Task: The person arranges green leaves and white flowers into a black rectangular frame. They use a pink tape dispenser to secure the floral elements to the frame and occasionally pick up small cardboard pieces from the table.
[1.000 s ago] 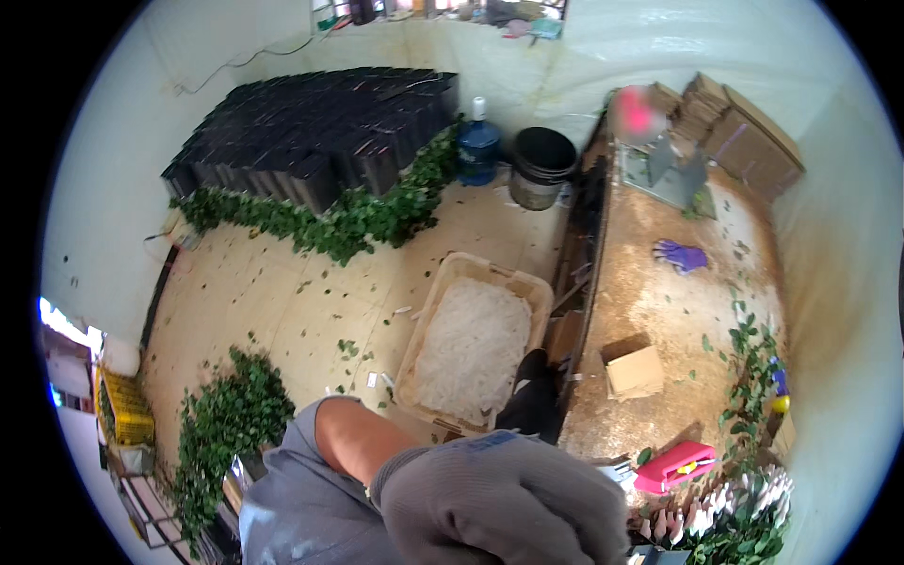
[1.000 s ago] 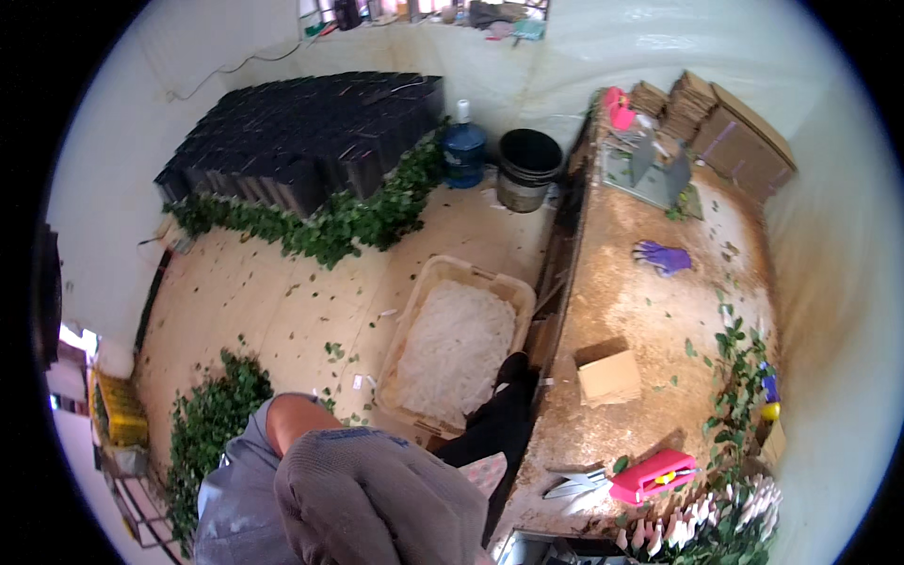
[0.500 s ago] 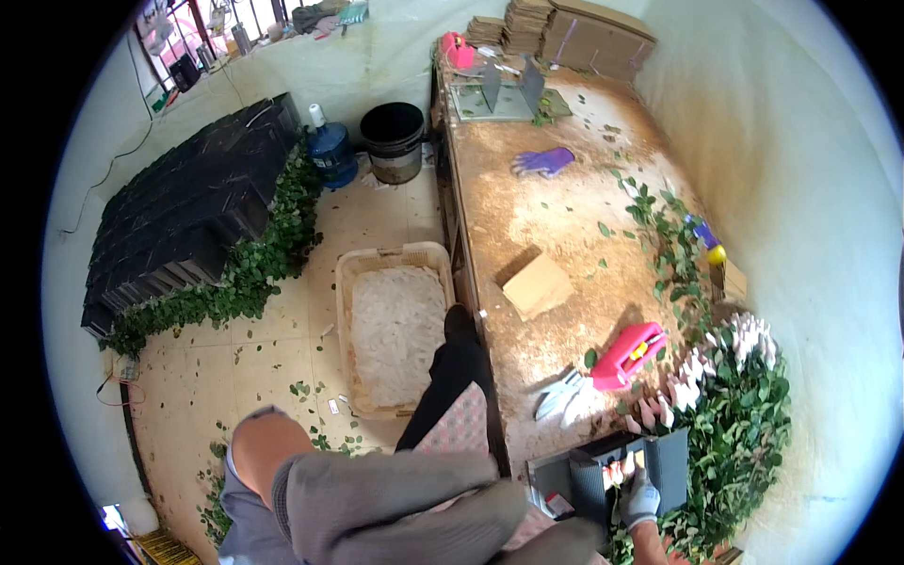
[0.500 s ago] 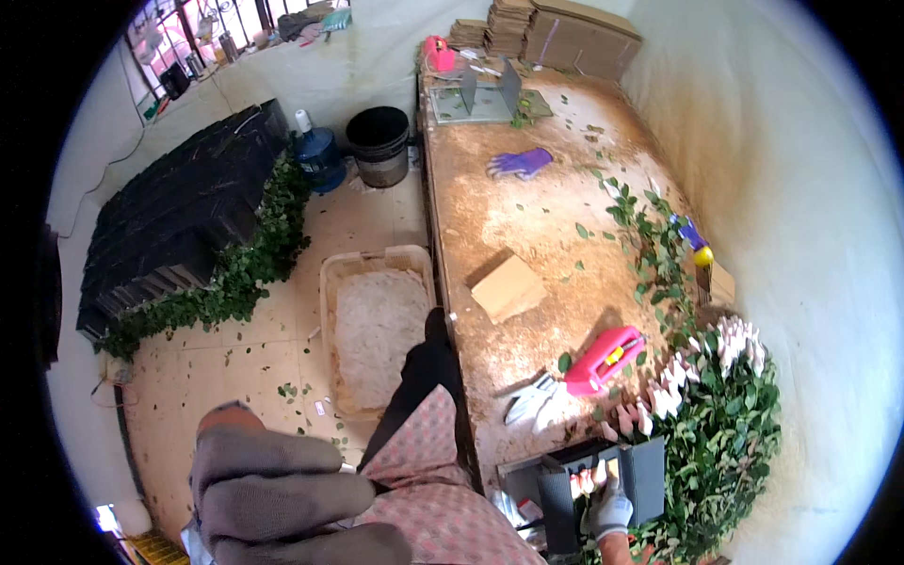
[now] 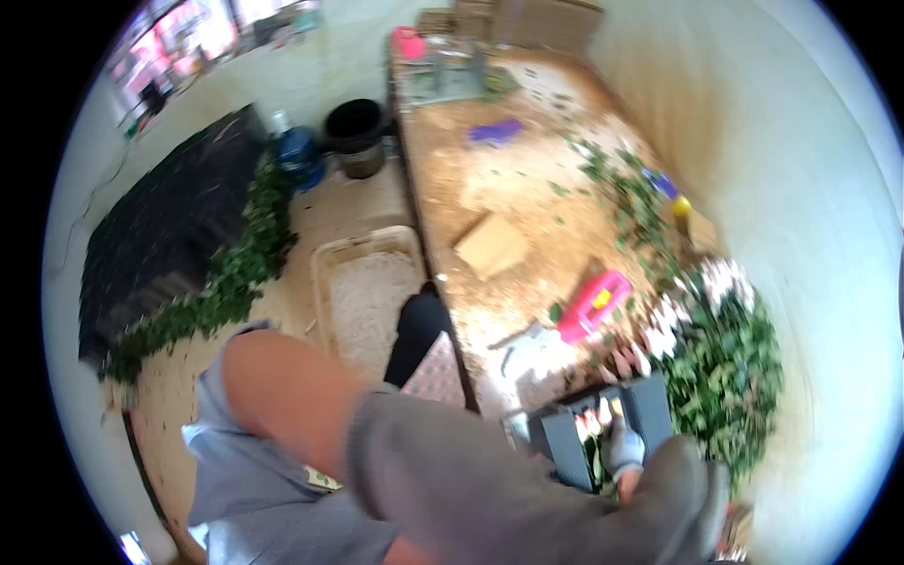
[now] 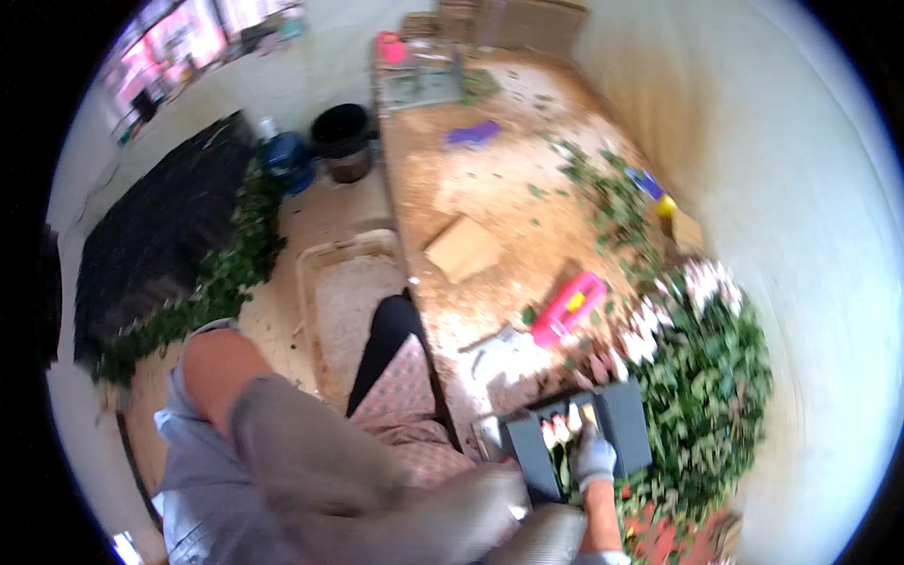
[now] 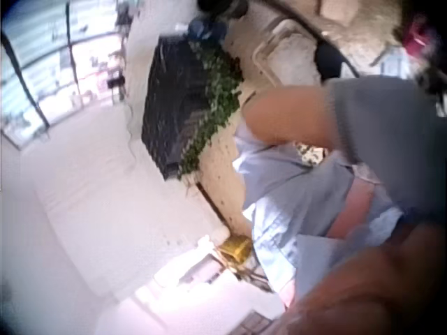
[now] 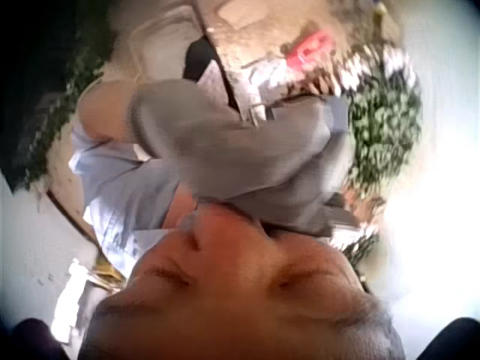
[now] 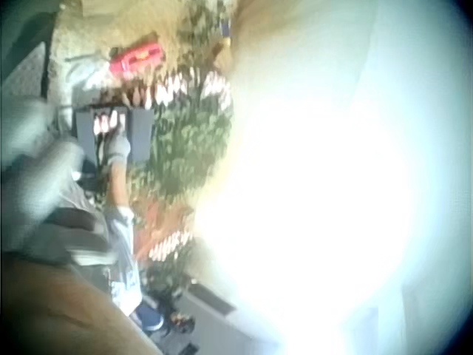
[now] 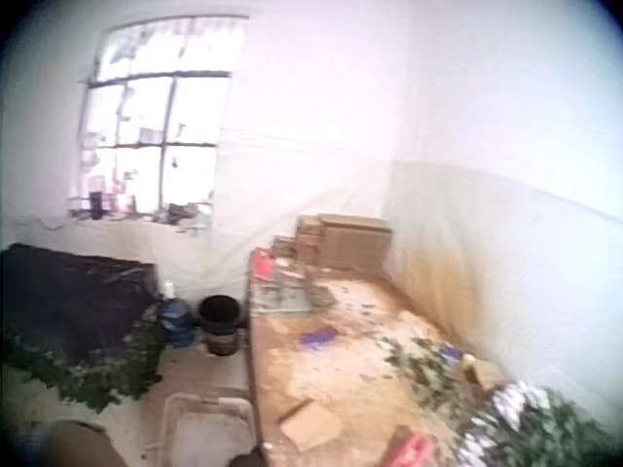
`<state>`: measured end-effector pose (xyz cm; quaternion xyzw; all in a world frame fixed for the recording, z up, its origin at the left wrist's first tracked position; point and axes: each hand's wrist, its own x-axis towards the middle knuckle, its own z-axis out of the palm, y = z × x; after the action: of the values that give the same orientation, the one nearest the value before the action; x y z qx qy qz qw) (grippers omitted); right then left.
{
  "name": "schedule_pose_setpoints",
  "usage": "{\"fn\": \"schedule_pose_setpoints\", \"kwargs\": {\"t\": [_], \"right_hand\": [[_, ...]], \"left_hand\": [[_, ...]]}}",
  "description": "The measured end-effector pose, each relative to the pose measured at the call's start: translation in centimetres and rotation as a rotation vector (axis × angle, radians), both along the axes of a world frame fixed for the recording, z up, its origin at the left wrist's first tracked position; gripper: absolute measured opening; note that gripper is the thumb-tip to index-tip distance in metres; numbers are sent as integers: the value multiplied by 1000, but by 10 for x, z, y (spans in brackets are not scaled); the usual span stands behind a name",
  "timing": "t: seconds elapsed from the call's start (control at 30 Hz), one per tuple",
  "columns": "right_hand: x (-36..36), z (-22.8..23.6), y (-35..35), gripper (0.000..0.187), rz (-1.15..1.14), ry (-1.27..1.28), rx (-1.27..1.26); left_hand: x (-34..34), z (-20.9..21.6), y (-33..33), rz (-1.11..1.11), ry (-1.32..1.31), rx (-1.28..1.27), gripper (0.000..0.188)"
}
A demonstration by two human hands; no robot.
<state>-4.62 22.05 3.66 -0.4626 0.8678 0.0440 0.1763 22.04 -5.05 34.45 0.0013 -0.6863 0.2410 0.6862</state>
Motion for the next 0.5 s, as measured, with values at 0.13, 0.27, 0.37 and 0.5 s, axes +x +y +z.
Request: {"fn": "schedule_pose_setpoints", "kwargs": {"t": [0.13, 0.27, 0.37, 0.5], "right_hand": [[-2, 2, -13, 34, -38, -38, 21], [1, 27, -29, 26, -6, -104, 40], [-2, 22, -12, 22, -59, -80, -73], [1, 20, -19, 20, -50, -74, -59]], "left_hand": [[22, 0, -1, -167, -392, 20, 34], [37, 0, 20, -139, -669, 394, 27], [-31, -62, -32, -414, -897, 408, 14], [-111, -166, -28, -627, -1186, 551, 26]]}}
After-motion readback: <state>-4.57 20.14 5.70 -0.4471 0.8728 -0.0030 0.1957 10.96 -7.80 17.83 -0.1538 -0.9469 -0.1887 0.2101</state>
